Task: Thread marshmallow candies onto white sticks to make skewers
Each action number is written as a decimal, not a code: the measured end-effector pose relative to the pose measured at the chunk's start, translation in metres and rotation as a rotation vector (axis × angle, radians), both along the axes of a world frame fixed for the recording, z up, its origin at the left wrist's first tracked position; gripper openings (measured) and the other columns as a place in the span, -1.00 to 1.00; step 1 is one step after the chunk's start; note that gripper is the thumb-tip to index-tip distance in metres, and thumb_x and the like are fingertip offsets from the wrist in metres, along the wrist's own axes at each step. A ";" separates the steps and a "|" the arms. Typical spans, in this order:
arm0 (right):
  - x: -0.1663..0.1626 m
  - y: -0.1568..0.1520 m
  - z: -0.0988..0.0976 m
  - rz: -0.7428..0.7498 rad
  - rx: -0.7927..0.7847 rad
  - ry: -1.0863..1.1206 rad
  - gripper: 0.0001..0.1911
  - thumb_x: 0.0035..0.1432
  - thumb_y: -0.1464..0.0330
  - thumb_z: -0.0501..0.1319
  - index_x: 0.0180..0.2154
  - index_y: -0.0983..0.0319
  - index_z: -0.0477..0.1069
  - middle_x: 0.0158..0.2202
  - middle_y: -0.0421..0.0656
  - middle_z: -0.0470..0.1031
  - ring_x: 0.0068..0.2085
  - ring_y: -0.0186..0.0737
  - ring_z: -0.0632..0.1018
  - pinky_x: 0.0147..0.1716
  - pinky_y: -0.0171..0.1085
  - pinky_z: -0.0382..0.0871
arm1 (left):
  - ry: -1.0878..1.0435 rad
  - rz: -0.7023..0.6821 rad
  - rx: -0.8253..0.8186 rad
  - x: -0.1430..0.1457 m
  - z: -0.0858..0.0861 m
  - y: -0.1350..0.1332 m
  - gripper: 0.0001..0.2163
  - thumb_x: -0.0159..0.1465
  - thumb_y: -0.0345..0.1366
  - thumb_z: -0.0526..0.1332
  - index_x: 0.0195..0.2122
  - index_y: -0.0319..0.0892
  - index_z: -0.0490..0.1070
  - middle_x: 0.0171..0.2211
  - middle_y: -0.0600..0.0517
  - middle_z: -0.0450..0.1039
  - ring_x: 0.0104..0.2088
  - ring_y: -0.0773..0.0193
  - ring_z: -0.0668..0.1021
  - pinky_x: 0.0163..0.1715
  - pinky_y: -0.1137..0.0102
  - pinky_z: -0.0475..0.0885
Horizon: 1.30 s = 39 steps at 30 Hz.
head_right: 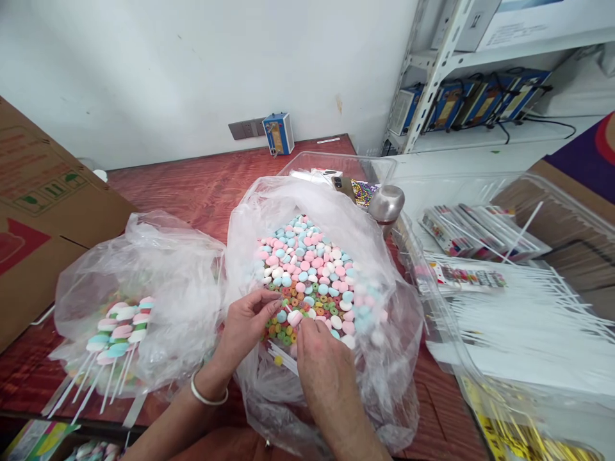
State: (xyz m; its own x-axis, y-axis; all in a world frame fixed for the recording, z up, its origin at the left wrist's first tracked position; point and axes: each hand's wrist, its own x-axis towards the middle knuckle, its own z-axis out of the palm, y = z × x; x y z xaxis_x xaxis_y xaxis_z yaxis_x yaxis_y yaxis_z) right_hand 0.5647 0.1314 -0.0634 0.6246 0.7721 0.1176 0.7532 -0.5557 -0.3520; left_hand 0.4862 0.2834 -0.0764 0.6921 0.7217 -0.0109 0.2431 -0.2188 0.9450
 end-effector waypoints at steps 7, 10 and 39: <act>0.001 -0.001 -0.014 -0.018 0.251 0.245 -0.70 0.32 0.42 -0.03 -0.43 0.21 0.37 -0.44 -0.17 0.46 -0.40 -0.23 0.48 -0.41 -0.31 0.23 | -0.082 -0.118 0.180 0.004 -0.007 -0.013 -0.82 0.29 -0.33 0.21 -0.13 -0.12 0.56 -0.17 0.00 0.62 -0.17 0.22 0.62 -0.11 0.33 0.52; 0.002 -0.004 -0.012 -0.019 0.289 0.351 -0.69 0.30 0.45 -0.06 -0.22 0.24 0.46 -0.29 -0.07 0.52 -0.25 -0.17 0.52 -0.27 -0.29 0.32 | -0.108 -0.093 0.204 0.007 -0.007 -0.016 -0.81 0.30 -0.34 0.20 -0.10 -0.13 0.54 -0.15 -0.02 0.61 -0.16 0.22 0.61 -0.09 0.32 0.52; 0.033 -0.022 -0.034 -0.230 0.455 0.720 -0.62 0.27 0.09 -0.01 -0.46 0.18 0.27 -0.53 -0.25 0.32 -0.45 -0.24 0.34 -0.46 -0.33 0.16 | 0.380 -0.295 0.902 0.079 -0.006 0.014 -0.90 0.21 -0.48 0.19 -0.30 -0.16 0.41 -0.28 -0.02 0.45 -0.23 0.14 0.48 -0.22 0.29 0.36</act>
